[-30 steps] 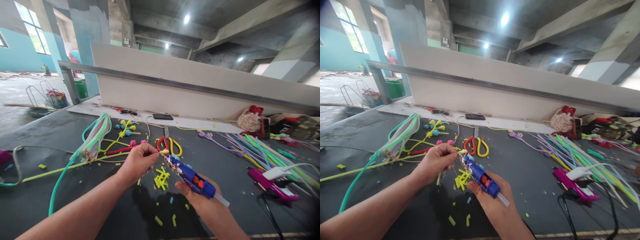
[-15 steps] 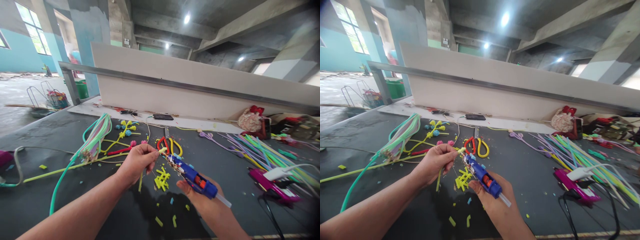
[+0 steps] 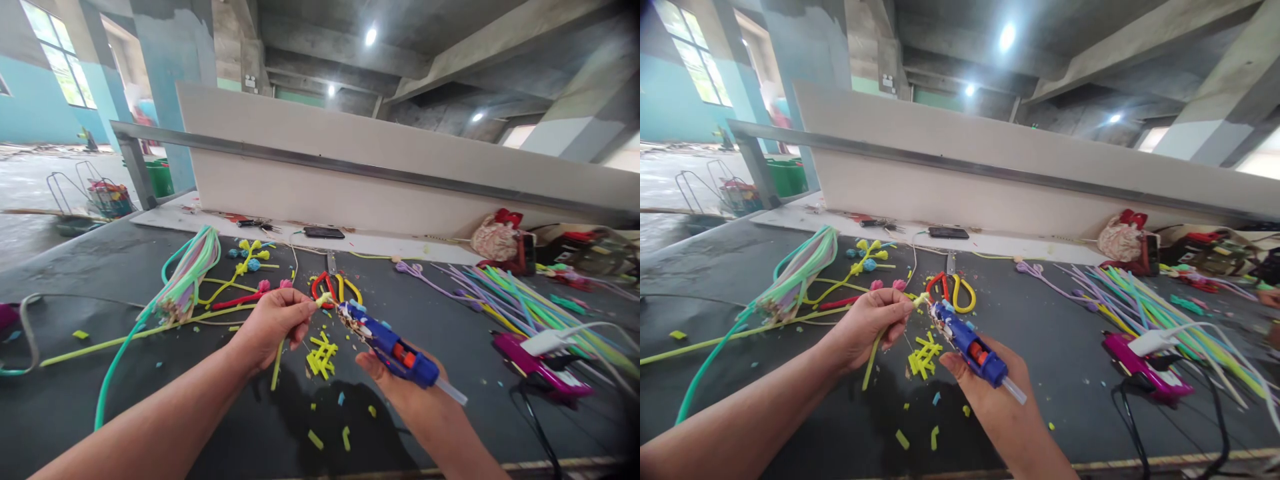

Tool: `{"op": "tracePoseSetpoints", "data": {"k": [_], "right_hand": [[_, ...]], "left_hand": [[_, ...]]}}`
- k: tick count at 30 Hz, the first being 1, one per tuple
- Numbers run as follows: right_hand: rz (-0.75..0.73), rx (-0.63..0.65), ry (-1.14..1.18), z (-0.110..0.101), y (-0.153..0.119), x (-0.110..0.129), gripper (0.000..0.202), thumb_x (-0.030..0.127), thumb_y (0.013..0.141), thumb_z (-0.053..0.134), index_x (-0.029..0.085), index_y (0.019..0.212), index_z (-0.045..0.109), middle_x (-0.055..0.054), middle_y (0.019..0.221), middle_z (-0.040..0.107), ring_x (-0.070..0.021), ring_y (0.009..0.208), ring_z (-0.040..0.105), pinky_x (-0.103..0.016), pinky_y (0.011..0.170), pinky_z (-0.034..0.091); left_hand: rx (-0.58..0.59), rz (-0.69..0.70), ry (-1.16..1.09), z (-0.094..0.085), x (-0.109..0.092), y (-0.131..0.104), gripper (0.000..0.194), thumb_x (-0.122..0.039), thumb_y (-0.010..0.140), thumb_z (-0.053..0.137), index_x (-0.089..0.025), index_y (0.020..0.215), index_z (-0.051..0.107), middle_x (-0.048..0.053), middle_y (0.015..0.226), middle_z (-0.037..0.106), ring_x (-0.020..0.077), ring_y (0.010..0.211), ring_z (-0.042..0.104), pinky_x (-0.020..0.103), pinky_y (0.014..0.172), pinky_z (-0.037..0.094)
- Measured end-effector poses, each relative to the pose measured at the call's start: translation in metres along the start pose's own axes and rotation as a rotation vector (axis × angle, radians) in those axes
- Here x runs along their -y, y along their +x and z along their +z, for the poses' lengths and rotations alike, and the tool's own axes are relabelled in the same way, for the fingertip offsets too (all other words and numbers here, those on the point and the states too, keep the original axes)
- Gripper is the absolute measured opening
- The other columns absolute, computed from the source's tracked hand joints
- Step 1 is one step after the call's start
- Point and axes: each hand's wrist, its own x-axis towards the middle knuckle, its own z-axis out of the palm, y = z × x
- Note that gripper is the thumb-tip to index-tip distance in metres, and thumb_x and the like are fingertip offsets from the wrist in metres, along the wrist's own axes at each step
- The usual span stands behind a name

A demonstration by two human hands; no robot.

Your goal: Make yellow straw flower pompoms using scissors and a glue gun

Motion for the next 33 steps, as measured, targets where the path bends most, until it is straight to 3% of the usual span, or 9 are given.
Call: {"op": "tracePoseSetpoints", "data": {"k": [6,13,19,28,33], "right_hand": [[0.025,0.057,0.032,-0.007,0.000,0.009,0.023,0.046,0.066,0.064,0.022,0.064,0.064,-0.001,0.057,0.067,-0.0199,0.054,0.065,-0.024,0.048,0.051],[0.029,0.033,0.073,-0.012,0.002,0.009,0.019,0.043,0.066,0.064,0.025,0.062,0.063,0.001,0.055,0.066,-0.0189,0.052,0.064,-0.024,0.047,0.051],[0.051,0.084,0.054,-0.005,-0.002,0.006,0.018,0.042,0.066,0.065,0.024,0.062,0.066,0.001,0.056,0.068,-0.0193,0.054,0.066,-0.023,0.047,0.053],[0.020,0.063,0.041,0.000,0.000,0.001,0.021,0.044,0.062,0.068,0.024,0.058,0.064,0.002,0.051,0.066,-0.0182,0.048,0.064,-0.022,0.043,0.050],[0.057,0.043,0.074,-0.005,0.000,0.008,0.016,0.041,0.064,0.066,0.026,0.062,0.065,0.003,0.056,0.069,-0.0195,0.054,0.067,-0.024,0.048,0.053]], "left_hand": [[0.048,-0.069,-0.055,-0.003,0.000,0.001,0.026,-0.034,0.075,0.062,-0.015,0.062,0.049,-0.005,0.039,0.044,0.0036,0.033,0.034,0.015,0.033,0.026],[0.153,-0.090,-0.106,-0.005,0.002,0.001,0.026,-0.036,0.075,0.062,-0.014,0.065,0.053,-0.004,0.046,0.045,0.0046,0.037,0.039,0.016,0.034,0.031],[0.149,-0.079,-0.067,-0.006,0.001,0.001,0.025,-0.036,0.077,0.059,-0.015,0.067,0.052,-0.004,0.046,0.048,0.0052,0.037,0.041,0.015,0.035,0.033],[0.138,-0.074,-0.012,-0.008,0.001,0.001,0.027,-0.038,0.078,0.057,-0.015,0.066,0.052,-0.004,0.046,0.046,0.0050,0.036,0.039,0.015,0.033,0.033],[0.186,-0.085,0.028,-0.007,0.000,0.000,0.028,-0.037,0.082,0.053,-0.015,0.065,0.051,-0.004,0.043,0.045,0.0038,0.034,0.036,0.014,0.032,0.029]]}}
